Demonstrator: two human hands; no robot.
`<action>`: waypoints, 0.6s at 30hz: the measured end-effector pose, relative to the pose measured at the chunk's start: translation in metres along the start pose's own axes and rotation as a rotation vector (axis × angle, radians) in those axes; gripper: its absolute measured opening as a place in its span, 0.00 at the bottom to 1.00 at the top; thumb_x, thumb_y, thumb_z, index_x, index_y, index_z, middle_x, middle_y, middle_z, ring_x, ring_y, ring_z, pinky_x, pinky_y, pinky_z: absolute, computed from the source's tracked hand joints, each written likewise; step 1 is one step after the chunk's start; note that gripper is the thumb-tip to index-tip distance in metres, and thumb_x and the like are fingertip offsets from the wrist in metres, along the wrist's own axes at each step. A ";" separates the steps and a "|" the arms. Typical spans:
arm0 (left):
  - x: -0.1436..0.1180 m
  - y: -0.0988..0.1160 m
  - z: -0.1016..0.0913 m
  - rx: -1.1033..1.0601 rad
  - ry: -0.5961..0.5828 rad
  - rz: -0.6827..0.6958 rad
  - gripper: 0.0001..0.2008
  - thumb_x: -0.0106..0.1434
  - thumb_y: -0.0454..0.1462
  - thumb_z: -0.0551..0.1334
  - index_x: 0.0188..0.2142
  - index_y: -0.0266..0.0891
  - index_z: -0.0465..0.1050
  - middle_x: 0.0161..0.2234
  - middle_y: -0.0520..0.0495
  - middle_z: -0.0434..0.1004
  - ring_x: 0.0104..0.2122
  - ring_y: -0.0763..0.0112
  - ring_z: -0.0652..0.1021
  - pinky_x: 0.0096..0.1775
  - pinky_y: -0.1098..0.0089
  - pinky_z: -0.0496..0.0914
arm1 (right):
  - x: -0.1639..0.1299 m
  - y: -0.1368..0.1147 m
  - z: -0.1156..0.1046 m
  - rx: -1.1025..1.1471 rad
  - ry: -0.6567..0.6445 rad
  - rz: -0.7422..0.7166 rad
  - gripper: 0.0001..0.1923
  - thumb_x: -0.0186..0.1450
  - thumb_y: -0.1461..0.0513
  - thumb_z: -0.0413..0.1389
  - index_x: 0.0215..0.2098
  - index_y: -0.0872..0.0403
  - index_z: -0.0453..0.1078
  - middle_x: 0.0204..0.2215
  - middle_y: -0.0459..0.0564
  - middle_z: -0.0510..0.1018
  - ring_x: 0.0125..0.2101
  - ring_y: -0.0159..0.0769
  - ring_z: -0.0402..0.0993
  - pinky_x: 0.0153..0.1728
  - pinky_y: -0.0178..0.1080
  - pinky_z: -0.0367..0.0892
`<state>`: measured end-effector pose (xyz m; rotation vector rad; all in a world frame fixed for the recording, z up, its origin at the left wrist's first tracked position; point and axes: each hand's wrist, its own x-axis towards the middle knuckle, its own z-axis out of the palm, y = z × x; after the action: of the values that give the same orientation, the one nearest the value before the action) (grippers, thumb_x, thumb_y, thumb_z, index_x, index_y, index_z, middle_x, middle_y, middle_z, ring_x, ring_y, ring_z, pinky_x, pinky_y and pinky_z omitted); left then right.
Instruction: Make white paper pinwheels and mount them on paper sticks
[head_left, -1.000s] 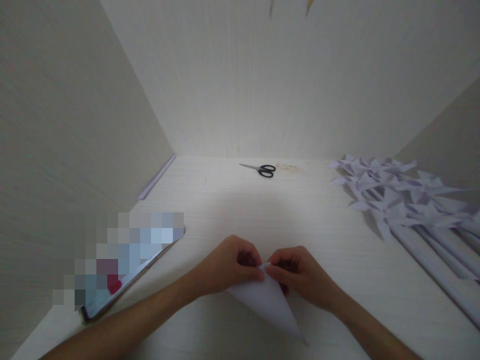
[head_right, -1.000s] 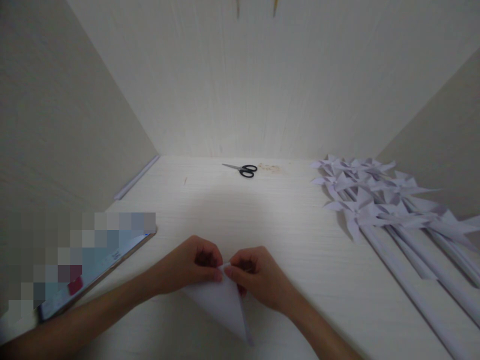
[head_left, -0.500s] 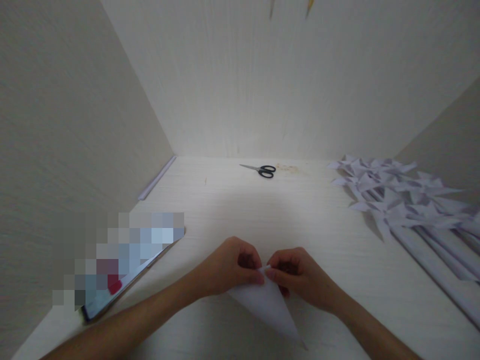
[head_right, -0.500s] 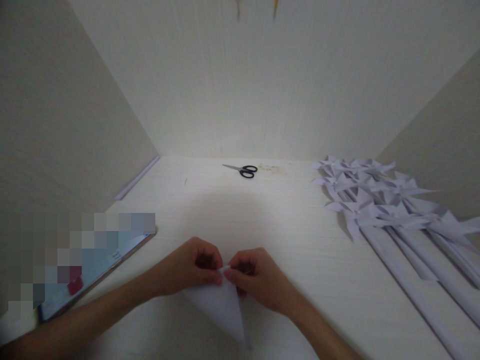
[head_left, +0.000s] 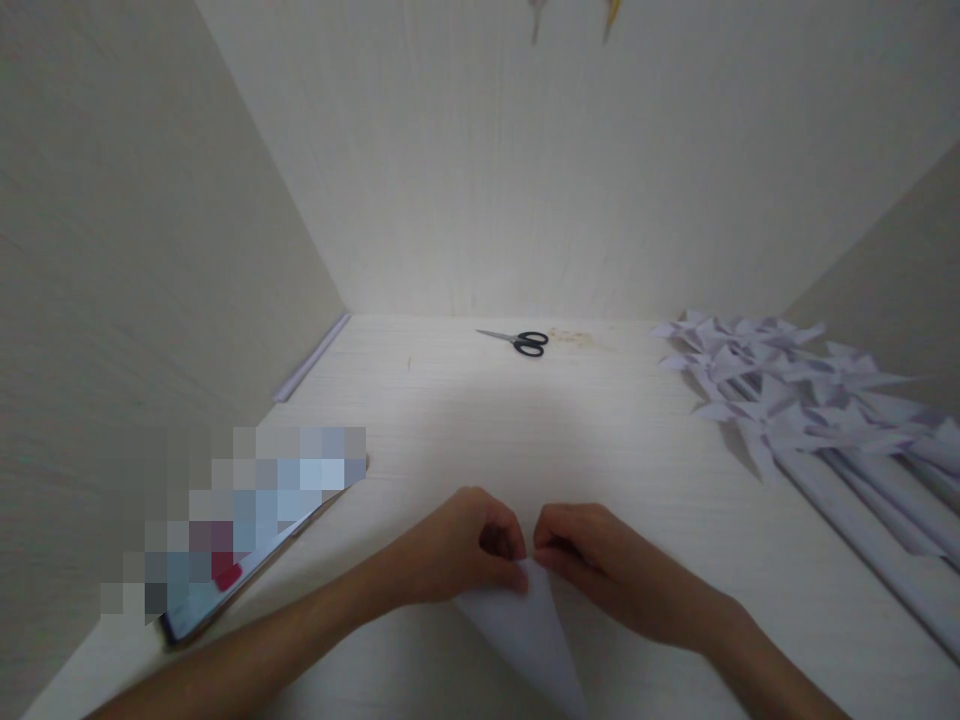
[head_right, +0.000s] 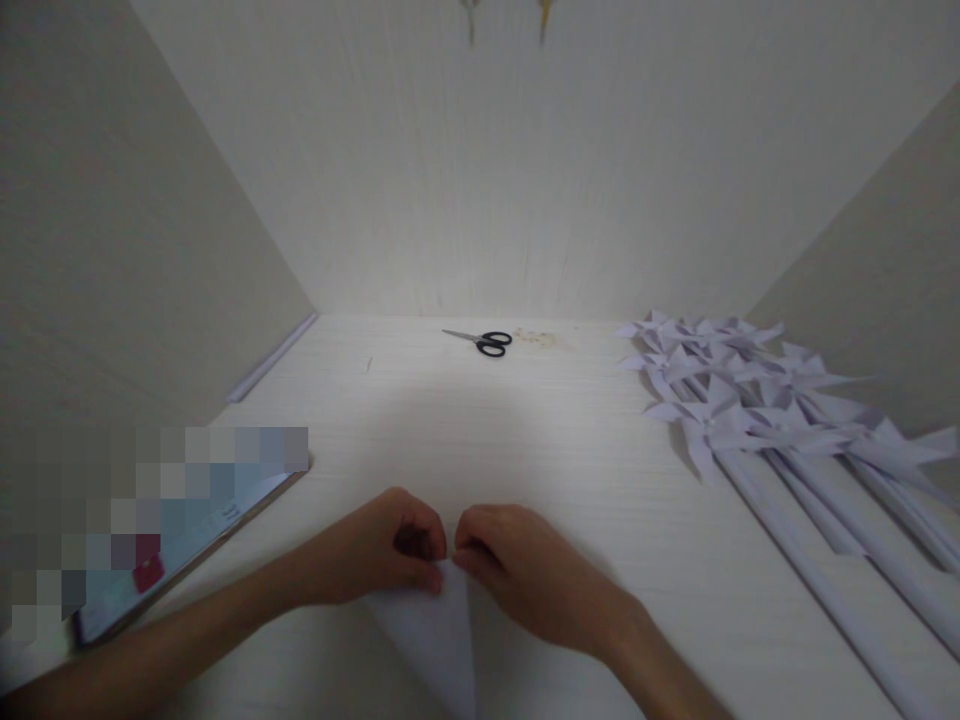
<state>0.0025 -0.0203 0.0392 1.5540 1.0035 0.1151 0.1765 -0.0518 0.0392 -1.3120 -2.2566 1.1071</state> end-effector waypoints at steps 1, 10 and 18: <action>0.000 0.000 0.000 0.004 -0.002 -0.001 0.08 0.42 0.36 0.63 0.21 0.33 0.69 0.17 0.56 0.63 0.18 0.81 0.62 0.20 0.78 0.55 | 0.000 0.000 0.000 -0.016 -0.002 -0.011 0.08 0.60 0.66 0.46 0.24 0.55 0.62 0.23 0.44 0.69 0.25 0.27 0.62 0.26 0.30 0.56; 0.002 -0.002 0.001 0.002 -0.005 0.004 0.08 0.42 0.37 0.63 0.21 0.33 0.69 0.16 0.57 0.62 0.18 0.81 0.61 0.20 0.78 0.54 | 0.000 0.002 0.001 -0.041 -0.031 -0.021 0.09 0.61 0.66 0.43 0.24 0.55 0.60 0.23 0.45 0.68 0.26 0.28 0.63 0.27 0.31 0.56; 0.001 -0.001 0.001 0.026 0.001 0.006 0.08 0.43 0.37 0.63 0.22 0.33 0.70 0.17 0.56 0.64 0.19 0.81 0.63 0.20 0.78 0.55 | 0.000 0.002 0.001 -0.031 -0.039 -0.006 0.09 0.61 0.66 0.43 0.24 0.55 0.60 0.24 0.45 0.69 0.26 0.29 0.63 0.27 0.31 0.56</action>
<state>0.0031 -0.0200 0.0375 1.5808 1.0049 0.1077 0.1769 -0.0521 0.0371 -1.3058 -2.3134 1.1096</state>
